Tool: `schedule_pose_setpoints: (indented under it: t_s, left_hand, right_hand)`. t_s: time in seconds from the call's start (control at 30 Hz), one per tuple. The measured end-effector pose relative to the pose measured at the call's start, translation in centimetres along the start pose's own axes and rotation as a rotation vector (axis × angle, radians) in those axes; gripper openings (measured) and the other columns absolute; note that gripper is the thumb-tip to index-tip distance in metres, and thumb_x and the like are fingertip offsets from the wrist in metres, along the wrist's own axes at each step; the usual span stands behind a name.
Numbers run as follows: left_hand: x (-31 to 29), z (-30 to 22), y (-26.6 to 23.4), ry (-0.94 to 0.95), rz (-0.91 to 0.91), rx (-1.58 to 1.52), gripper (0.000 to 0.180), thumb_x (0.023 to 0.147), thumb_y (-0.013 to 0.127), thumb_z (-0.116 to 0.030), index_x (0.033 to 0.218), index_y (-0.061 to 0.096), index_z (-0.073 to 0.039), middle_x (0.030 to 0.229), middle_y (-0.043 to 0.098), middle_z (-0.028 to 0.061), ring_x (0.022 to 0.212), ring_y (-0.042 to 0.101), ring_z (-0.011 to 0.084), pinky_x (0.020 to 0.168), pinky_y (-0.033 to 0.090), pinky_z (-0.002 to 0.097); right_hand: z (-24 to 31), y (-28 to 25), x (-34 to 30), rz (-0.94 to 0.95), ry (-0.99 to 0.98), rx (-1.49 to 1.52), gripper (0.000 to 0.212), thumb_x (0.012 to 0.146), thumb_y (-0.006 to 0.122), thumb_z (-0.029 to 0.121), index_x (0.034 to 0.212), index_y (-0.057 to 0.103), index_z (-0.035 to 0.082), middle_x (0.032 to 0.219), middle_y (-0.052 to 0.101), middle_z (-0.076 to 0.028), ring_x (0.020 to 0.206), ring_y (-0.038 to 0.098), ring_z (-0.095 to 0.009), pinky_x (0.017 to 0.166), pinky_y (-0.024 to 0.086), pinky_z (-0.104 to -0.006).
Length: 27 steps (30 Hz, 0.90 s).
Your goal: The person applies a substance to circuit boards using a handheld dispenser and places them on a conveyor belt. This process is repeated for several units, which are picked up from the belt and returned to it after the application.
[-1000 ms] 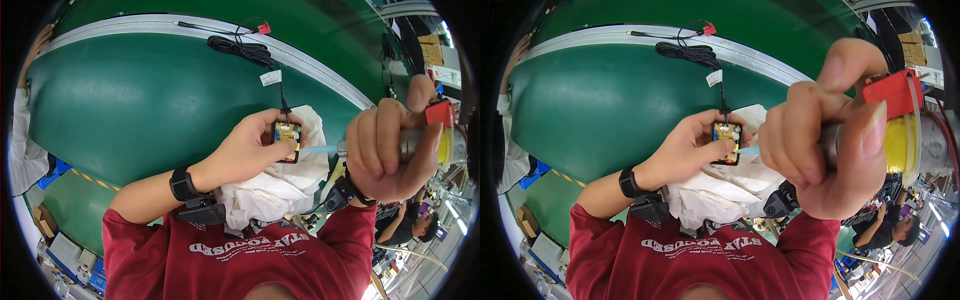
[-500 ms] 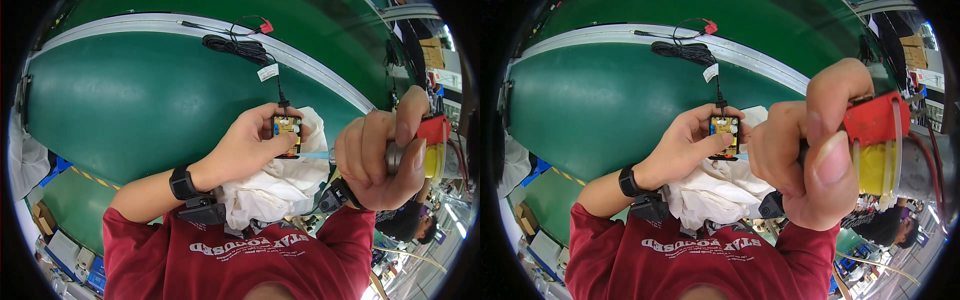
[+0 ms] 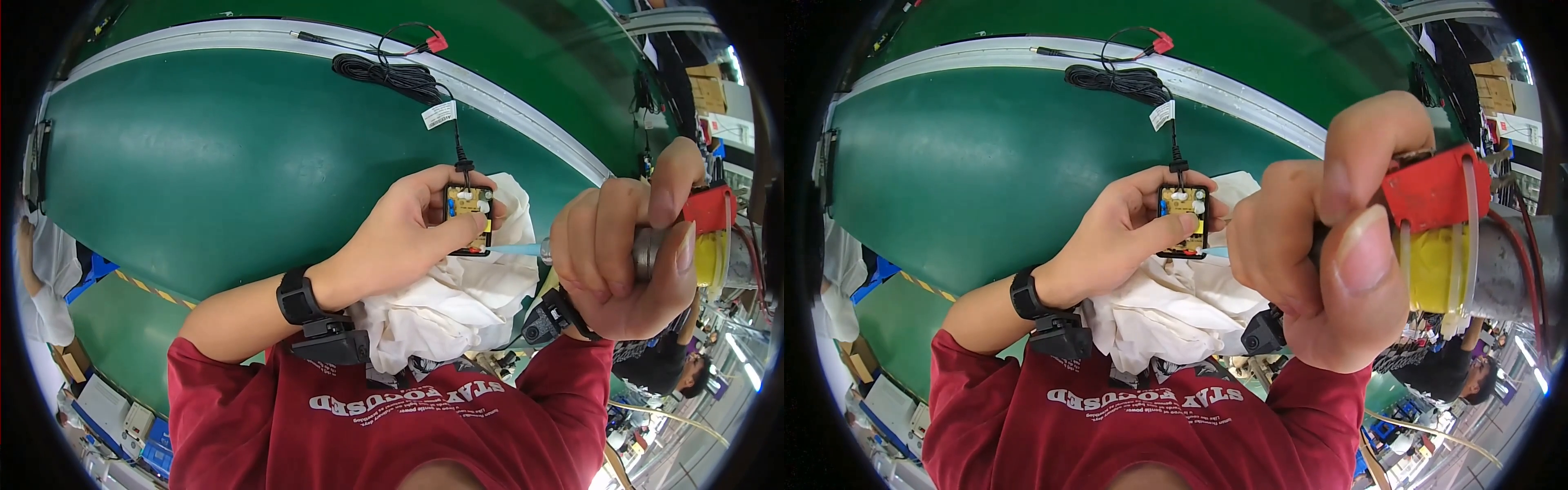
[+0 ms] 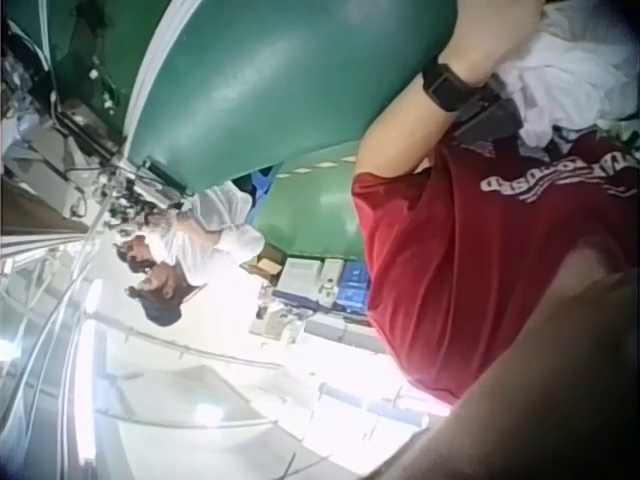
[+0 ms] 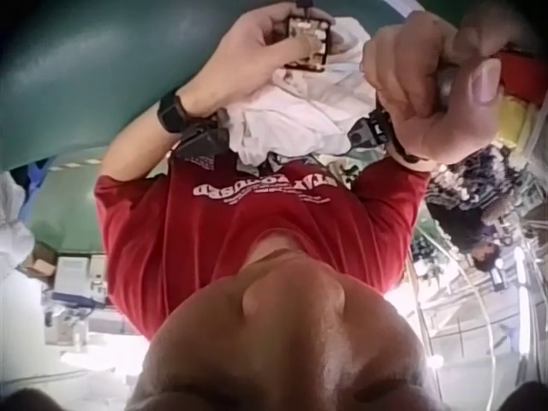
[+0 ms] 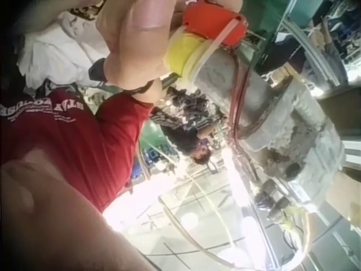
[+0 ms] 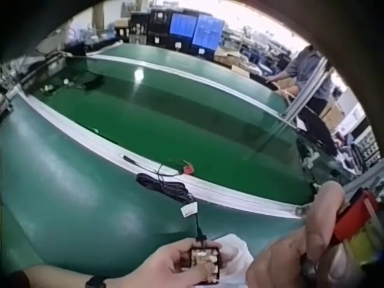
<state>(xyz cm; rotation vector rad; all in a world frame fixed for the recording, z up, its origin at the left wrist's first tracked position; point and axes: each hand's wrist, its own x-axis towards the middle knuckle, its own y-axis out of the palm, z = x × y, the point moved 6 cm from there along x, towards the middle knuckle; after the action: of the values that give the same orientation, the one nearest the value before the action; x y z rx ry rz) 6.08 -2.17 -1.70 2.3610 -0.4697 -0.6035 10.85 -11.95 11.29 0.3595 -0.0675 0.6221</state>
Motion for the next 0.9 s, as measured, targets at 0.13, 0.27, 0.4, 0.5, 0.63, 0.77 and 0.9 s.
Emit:
schedule_pose_setpoints:
  t_s: [0.13,0.27,0.4,0.5,0.63,0.77,0.9]
  left_hand:
    - [0.0,0.0,-0.1,0.01,-0.009,-0.01,0.032,0.092,0.05,0.001,0.124,0.047,0.005,0.111,0.063,0.0136,0.103,0.062,0.0178,0.091,0.051,0.0311]
    - [-0.1,0.2,0.1,-0.019,-0.037,-0.027,0.03,0.091,0.053,-0.001,0.121,0.047,0.003,0.11,0.063,0.0115,0.1,0.061,0.0159,0.091,0.05,0.0305]
    - [-0.2,0.6,0.1,0.0,-0.037,0.014,0.03,0.089,0.057,-0.002,0.118,0.047,0.002,0.108,0.062,0.0088,0.097,0.06,0.0134,0.089,0.049,0.0298]
    - [-0.5,0.7,0.0,-0.003,-0.044,0.018,0.031,0.089,0.059,-0.003,0.117,0.047,0.002,0.107,0.062,0.0083,0.097,0.059,0.0125,0.087,0.049,0.0288]
    - [-0.4,0.7,0.1,-0.014,-0.045,0.038,0.031,0.088,0.059,-0.003,0.117,0.047,0.001,0.107,0.062,0.0081,0.097,0.059,0.0119,0.085,0.049,0.0281]
    - [-0.3,0.9,0.1,0.005,-0.05,0.015,0.032,0.088,0.06,-0.003,0.117,0.047,0.001,0.107,0.061,0.0076,0.096,0.059,0.0117,0.085,0.049,0.0279]
    - [-0.2,0.7,0.1,0.009,-0.063,0.029,0.037,0.087,0.06,-0.002,0.121,0.047,0.001,0.109,0.06,0.0072,0.098,0.058,0.0123,0.086,0.049,0.0277]
  right_hand:
    - [0.1,0.4,0.0,-0.006,-0.027,0.02,0.025,0.099,0.046,0.032,0.108,0.034,0.011,0.053,0.041,0.003,0.037,0.036,-0.005,0.037,0.03,-0.0195]
    - [0.2,1.3,0.0,-0.009,-0.052,0.015,0.027,0.099,0.047,0.032,0.108,0.033,0.011,0.052,0.042,0.003,0.036,0.037,-0.006,0.036,0.031,-0.0197]
    - [-0.3,2.0,-0.4,0.013,-0.024,-0.006,0.028,0.098,0.049,0.034,0.1,0.032,0.014,0.052,0.043,0.003,0.035,0.036,-0.006,0.034,0.032,-0.0209]
    - [-0.9,2.4,-0.6,-0.013,-0.049,-0.03,0.028,0.097,0.05,0.035,0.098,0.031,0.014,0.052,0.043,0.003,0.034,0.036,-0.006,0.033,0.032,-0.0217]
    - [-0.9,2.5,-0.6,-0.013,-0.045,-0.022,0.028,0.097,0.05,0.035,0.097,0.03,0.014,0.052,0.043,0.004,0.034,0.035,-0.006,0.033,0.032,-0.0222]
    - [-0.8,2.5,-0.6,-0.013,-0.039,-0.026,0.028,0.097,0.05,0.035,0.097,0.03,0.015,0.051,0.042,0.004,0.034,0.035,-0.006,0.033,0.032,-0.0225]
    - [-0.8,2.4,-0.3,-0.001,-0.036,-0.02,0.029,0.097,0.049,0.035,0.096,0.03,0.015,0.051,0.041,0.004,0.034,0.034,-0.007,0.033,0.032,-0.023]
